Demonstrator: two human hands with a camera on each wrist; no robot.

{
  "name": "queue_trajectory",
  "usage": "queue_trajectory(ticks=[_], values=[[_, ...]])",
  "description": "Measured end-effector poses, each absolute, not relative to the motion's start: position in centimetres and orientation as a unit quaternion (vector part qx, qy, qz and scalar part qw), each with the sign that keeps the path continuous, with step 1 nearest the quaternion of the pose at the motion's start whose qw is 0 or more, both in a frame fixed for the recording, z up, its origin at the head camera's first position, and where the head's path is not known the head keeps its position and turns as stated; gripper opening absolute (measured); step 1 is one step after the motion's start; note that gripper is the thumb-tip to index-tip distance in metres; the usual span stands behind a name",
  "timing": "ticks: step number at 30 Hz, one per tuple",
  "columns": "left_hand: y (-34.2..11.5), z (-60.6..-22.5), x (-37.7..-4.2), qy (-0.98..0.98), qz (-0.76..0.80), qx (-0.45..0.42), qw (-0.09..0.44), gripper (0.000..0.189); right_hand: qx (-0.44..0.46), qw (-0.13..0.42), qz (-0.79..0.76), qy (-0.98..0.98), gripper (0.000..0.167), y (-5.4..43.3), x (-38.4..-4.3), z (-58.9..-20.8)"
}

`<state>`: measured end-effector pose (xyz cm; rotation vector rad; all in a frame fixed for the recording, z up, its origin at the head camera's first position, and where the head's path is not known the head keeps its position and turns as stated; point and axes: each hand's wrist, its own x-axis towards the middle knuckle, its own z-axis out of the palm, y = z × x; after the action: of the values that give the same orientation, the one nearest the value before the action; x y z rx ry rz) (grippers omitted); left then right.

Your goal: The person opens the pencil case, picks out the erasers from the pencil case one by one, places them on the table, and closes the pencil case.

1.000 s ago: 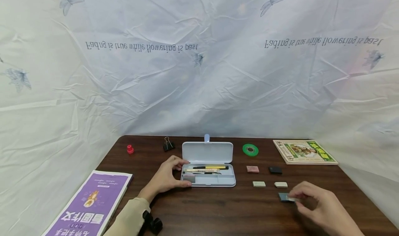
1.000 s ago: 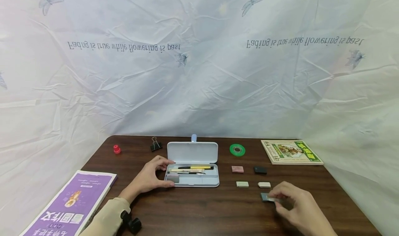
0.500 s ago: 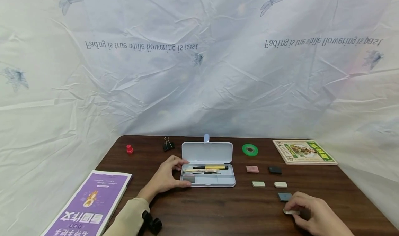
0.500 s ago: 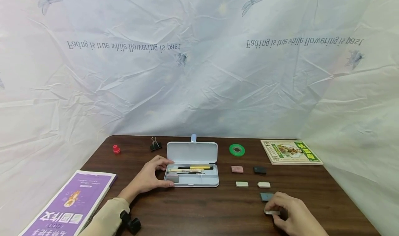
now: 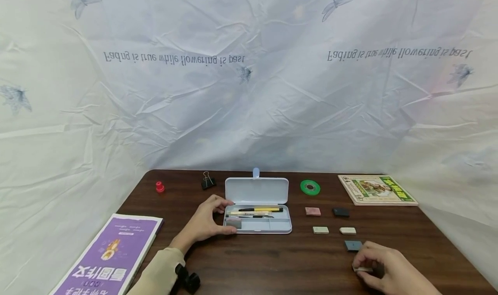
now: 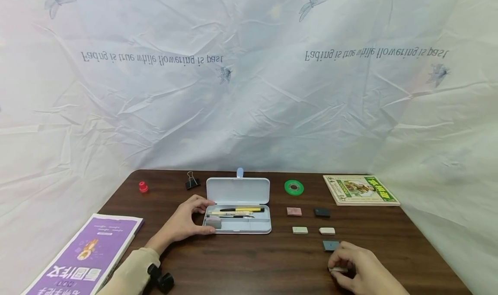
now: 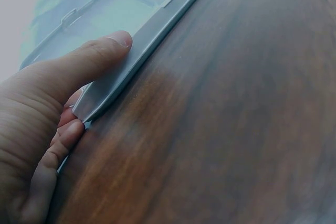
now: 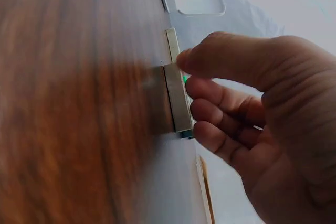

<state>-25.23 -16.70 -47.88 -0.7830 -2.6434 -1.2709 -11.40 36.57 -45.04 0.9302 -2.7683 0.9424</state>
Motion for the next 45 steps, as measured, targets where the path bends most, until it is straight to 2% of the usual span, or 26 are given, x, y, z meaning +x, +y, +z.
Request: queue_trajectory(ticks=[2,5,7,9,14,18,25,40,45], values=[[-16.7,-47.9,-25.2,-0.869,-0.419,-0.258,0.053,0.076,0.306,0.085,0.296,-0.901,0.033,36.3,-11.3,-45.0],[-16.7,-48.0,-25.2,-0.869,-0.418,-0.259,0.053,0.076,0.297,0.18,0.272,-0.897,0.045,35.6,-11.3,-44.4],[-16.8,-48.0,-25.2,-0.869,-0.418,-0.258,0.053,0.076,0.287,0.223,0.258,-0.895,0.054,35.0,-11.4,-43.7],[-16.8,-48.0,-25.2,-0.869,-0.418,-0.258,0.052,0.076,0.277,0.25,0.247,-0.894,0.063,34.4,-11.7,-42.8],[-16.8,-48.0,-25.2,-0.868,-0.42,-0.259,0.053,0.075,0.273,0.287,0.245,-0.885,0.073,32.5,-13.4,-40.7],[-16.7,-48.2,-25.3,-0.867,-0.42,-0.263,0.056,0.076,0.269,0.283,0.287,-0.875,0.076,30.6,-14.9,-39.6],[-16.5,-48.2,-25.2,-0.864,-0.428,-0.26,0.051,0.076,0.295,0.243,0.375,-0.845,0.064,26.8,-17.8,-38.4],[-16.7,-47.6,-25.3,-0.872,-0.416,-0.253,0.05,0.076,0.37,0.242,0.419,-0.793,0.055,17.6,-21.3,-35.5],[-16.8,-47.8,-25.2,-0.87,-0.414,-0.261,0.057,0.075,0.369,0.203,0.46,-0.782,0.053,15.1,-22.0,-35.2]])
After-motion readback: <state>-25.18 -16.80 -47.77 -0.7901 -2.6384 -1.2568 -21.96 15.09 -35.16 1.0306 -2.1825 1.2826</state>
